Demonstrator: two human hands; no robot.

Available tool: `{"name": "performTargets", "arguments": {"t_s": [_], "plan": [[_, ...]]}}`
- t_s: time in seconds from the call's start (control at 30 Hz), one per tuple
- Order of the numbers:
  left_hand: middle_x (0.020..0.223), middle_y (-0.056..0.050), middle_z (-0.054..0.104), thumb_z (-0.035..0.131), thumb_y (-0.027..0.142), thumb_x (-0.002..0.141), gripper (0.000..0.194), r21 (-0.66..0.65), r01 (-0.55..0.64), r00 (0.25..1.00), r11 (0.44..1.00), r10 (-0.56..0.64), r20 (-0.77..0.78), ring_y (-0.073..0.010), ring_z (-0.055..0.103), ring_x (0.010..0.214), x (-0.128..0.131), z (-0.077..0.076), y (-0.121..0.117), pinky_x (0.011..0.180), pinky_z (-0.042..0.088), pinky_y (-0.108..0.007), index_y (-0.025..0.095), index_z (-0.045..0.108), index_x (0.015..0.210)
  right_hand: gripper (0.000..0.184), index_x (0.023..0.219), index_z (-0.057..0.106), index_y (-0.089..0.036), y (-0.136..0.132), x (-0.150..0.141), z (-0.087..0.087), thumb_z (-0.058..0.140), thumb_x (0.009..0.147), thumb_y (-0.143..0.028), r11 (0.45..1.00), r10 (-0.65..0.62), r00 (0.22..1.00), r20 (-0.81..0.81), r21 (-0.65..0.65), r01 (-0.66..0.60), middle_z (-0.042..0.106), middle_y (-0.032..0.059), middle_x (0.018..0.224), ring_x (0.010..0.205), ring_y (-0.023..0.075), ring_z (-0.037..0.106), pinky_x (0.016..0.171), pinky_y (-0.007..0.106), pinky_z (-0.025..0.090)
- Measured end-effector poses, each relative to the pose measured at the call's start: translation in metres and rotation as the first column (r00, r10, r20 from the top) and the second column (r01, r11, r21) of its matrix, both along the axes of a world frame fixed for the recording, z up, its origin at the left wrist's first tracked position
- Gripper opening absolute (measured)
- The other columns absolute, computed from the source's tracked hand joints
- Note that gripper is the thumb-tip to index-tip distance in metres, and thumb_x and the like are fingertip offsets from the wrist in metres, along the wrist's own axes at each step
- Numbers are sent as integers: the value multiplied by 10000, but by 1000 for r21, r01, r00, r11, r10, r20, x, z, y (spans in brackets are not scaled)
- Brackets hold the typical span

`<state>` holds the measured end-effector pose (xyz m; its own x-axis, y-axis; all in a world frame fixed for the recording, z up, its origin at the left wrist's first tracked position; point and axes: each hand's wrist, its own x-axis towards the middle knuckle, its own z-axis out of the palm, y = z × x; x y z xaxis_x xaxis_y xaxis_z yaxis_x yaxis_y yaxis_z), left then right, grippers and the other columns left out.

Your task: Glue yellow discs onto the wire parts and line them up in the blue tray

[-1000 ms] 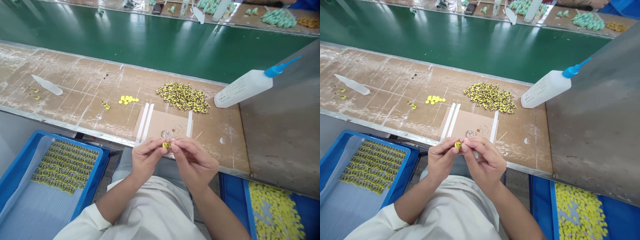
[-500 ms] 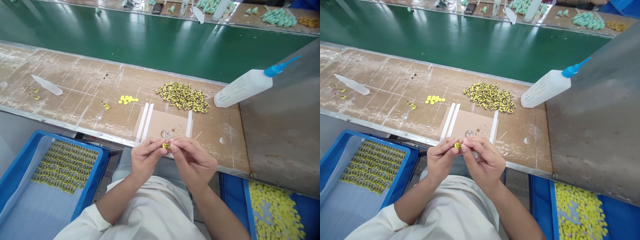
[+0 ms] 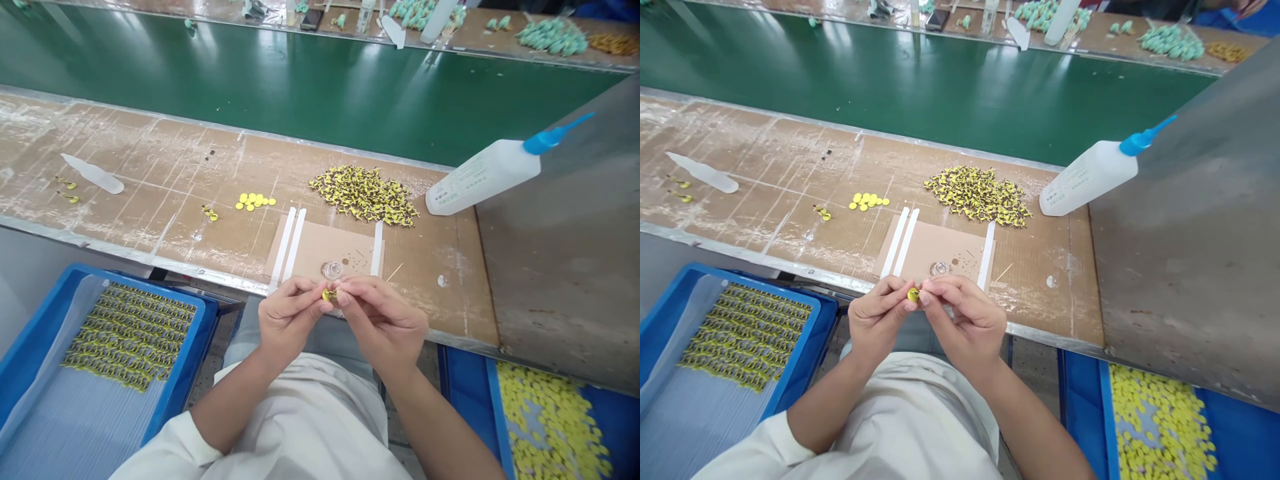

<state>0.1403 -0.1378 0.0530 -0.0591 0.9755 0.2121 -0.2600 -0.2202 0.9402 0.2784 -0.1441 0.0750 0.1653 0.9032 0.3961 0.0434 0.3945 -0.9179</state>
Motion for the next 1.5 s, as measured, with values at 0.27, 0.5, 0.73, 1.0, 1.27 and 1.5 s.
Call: {"name": "performTargets", "arguments": {"t_s": [0.27, 0.5, 0.73, 1.0, 1.27, 1.5], "plan": [[856, -53, 742, 842, 230, 796, 248, -97, 14, 1000, 995, -12, 26, -152, 693, 756, -2, -4, 1, 662, 601, -239, 292, 814, 1035, 157, 962, 789, -241, 2, -3, 0, 755, 874, -115, 998, -11, 999, -50, -68, 8, 761, 52, 929, 823, 187, 735, 670, 291, 662], [845, -50, 741, 833, 207, 804, 248, -87, 14, 999, 996, -11, 37, -148, 696, 774, -3, -4, 2, 691, 587, -225, 285, 816, 1039, 107, 953, 789, -230, 3, -1, -3, 770, 877, -158, 995, -21, 999, 32, -100, 24, 768, 64, 941, 821, 198, 744, 701, 310, 658], [797, -45, 703, 823, 172, 807, 278, -18, -30, 999, 999, 30, 13, -145, 668, 736, -2, -7, 1, 661, 567, -238, 275, 811, 1065, 145, 962, 798, -242, 4, 1, -2, 774, 864, -139, 997, 7, 999, 53, -77, -3, 771, 62, 937, 819, 205, 747, 728, 332, 668], [768, -37, 689, 823, 177, 804, 274, 5, -48, 998, 999, 48, -33, -135, 645, 699, -1, -5, 1, 628, 550, -233, 276, 810, 1059, 171, 974, 800, -247, 2, 3, -4, 776, 859, -124, 997, 11, 998, 54, -76, -7, 772, 61, 940, 838, 202, 744, 757, 343, 672], [766, -32, 682, 828, 170, 804, 278, 27, -58, 998, 998, 58, -26, -134, 645, 706, 1, -6, 0, 635, 544, -236, 282, 811, 1059, 175, 967, 804, -260, 1, 3, -3, 781, 855, -128, 997, 3, 999, 39, -79, 1, 773, 55, 943, 840, 203, 750, 786, 356, 676], [774, -33, 685, 818, 165, 813, 285, 48, -48, 997, 998, 51, -51, -123, 641, 700, 0, -6, 1, 631, 545, -221, 275, 805, 1076, 159, 957, 801, -251, 3, 5, -3, 774, 861, -127, 998, 11, 999, 52, -68, -7, 774, 55, 936, 836, 199, 746, 756, 332, 664]]}}
